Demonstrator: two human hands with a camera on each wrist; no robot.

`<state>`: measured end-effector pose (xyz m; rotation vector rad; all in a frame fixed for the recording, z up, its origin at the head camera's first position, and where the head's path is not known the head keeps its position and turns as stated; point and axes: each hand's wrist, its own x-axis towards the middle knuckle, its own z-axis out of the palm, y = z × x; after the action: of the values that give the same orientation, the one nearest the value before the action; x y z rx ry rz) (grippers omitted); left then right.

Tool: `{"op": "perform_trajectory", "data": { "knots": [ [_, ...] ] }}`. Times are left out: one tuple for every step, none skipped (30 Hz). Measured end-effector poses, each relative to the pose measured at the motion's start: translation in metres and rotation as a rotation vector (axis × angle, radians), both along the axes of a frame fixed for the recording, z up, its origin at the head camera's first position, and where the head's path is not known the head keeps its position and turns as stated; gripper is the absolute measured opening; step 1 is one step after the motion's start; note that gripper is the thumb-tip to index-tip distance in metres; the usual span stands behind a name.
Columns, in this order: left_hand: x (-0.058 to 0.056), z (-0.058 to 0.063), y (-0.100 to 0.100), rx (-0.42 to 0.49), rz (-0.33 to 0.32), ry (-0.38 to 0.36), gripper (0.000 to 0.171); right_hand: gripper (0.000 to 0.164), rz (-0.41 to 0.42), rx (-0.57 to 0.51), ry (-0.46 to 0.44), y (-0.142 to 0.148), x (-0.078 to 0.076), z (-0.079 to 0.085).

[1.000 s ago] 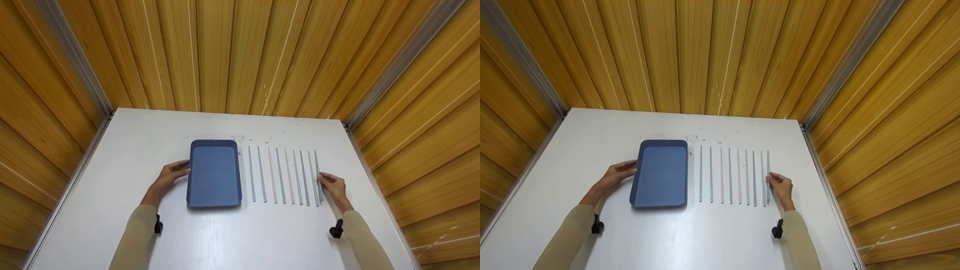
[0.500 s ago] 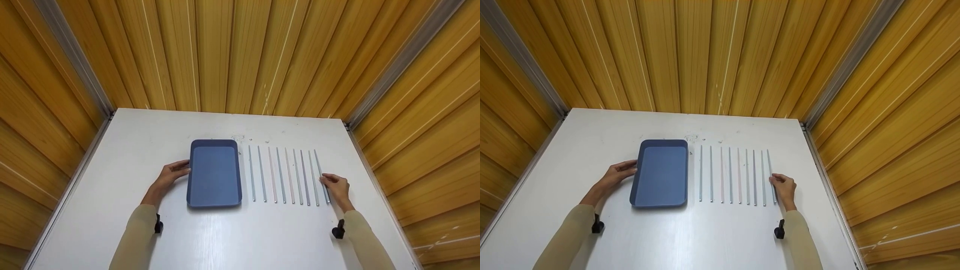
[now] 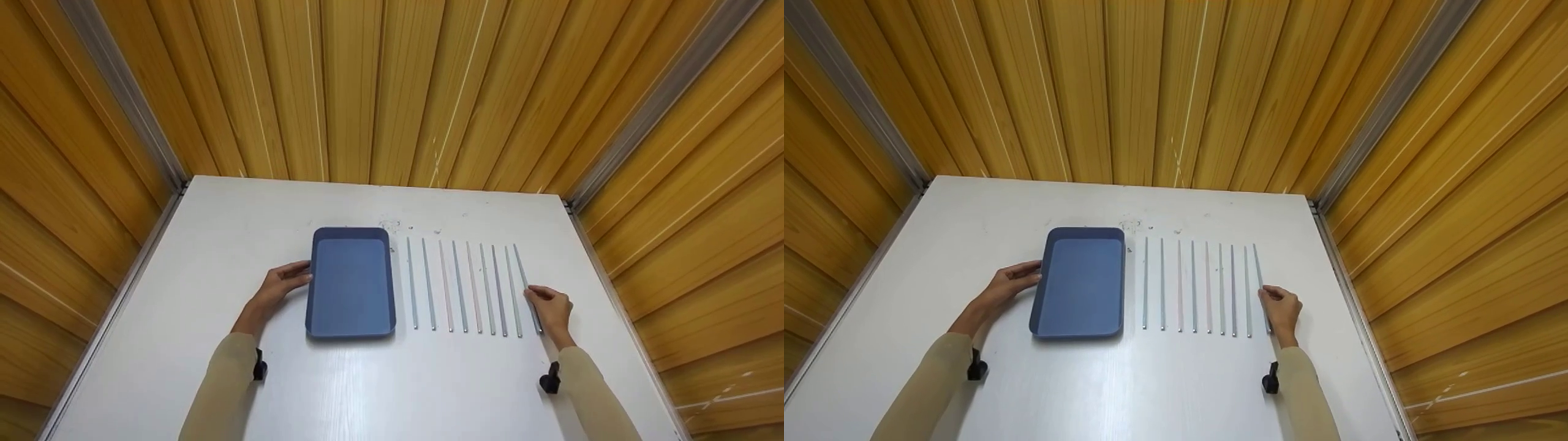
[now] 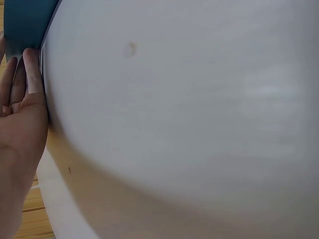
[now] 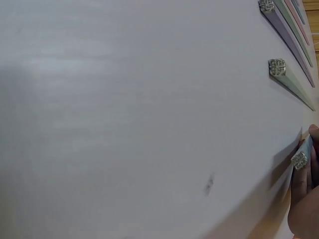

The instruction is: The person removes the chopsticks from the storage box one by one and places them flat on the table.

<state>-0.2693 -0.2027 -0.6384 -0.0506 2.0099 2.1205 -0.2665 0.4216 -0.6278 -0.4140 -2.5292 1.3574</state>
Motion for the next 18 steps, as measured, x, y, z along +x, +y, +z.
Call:
{"op": "perform_trajectory", "data": {
  "knots": [
    [0.000, 0.000, 0.000, 0.000, 0.002, -0.003, 0.060, 0.024, -0.003, 0.009, 0.005, 0.000, 0.000, 0.000],
    [0.000, 0.000, 0.000, -0.004, 0.001, -0.004, 0.060, 0.024, -0.008, 0.018, 0.010, -0.001, 0.000, -0.001],
    [0.000, 0.000, 0.000, -0.006, -0.001, -0.005, 0.060, 0.023, -0.009, 0.030, 0.014, -0.001, -0.001, -0.001],
    [0.000, 0.000, 0.000, -0.005, 0.002, -0.009, 0.060, 0.024, -0.011, 0.040, 0.019, -0.001, -0.001, 0.000],
    [0.000, 0.000, 0.001, -0.004, 0.006, -0.011, 0.059, 0.024, -0.013, 0.045, 0.022, -0.001, -0.001, 0.000],
    [0.000, 0.000, 0.001, -0.007, 0.006, -0.010, 0.059, 0.024, -0.017, 0.044, 0.024, -0.002, -0.001, 0.000],
    [0.000, 0.000, 0.001, -0.008, 0.005, -0.007, 0.059, 0.024, -0.018, 0.046, 0.021, -0.001, -0.001, 0.001],
    [0.000, 0.000, 0.001, -0.008, 0.005, -0.005, 0.058, 0.025, -0.018, 0.043, 0.017, -0.001, -0.001, 0.001],
    [0.000, 0.001, 0.001, -0.004, 0.009, -0.005, 0.058, 0.026, -0.015, 0.044, 0.011, -0.001, -0.001, 0.001],
    [0.000, 0.001, 0.001, -0.006, 0.008, -0.001, 0.058, 0.026, -0.013, 0.041, 0.004, -0.001, -0.001, 0.001],
    [0.000, 0.001, 0.001, -0.003, 0.010, 0.000, 0.058, 0.028, -0.006, 0.039, -0.004, 0.000, -0.001, 0.001],
    [0.000, 0.001, 0.001, -0.003, 0.008, 0.003, 0.058, 0.029, -0.001, 0.030, -0.010, 0.001, 0.000, 0.002],
    [0.000, 0.001, 0.001, 0.000, 0.007, 0.004, 0.058, 0.030, 0.007, 0.024, -0.021, 0.002, 0.000, 0.002],
    [0.000, 0.001, 0.001, 0.000, 0.006, 0.006, 0.059, 0.031, 0.016, 0.015, -0.029, 0.003, 0.000, 0.002],
    [0.000, 0.001, 0.001, 0.001, 0.008, 0.006, 0.059, 0.033, 0.027, 0.009, -0.040, 0.004, 0.000, 0.003],
    [0.000, 0.001, 0.001, -0.001, 0.008, 0.006, 0.059, 0.035, 0.036, -0.003, -0.052, 0.006, 0.001, 0.003],
    [0.000, 0.001, 0.001, 0.001, 0.011, 0.005, 0.058, 0.037, 0.046, -0.028, -0.063, 0.008, 0.002, 0.003],
    [-0.001, 0.000, 0.001, -0.006, 0.008, 0.011, 0.058, 0.039, 0.049, -0.060, -0.072, 0.009, 0.002, 0.003]
  ]
}}
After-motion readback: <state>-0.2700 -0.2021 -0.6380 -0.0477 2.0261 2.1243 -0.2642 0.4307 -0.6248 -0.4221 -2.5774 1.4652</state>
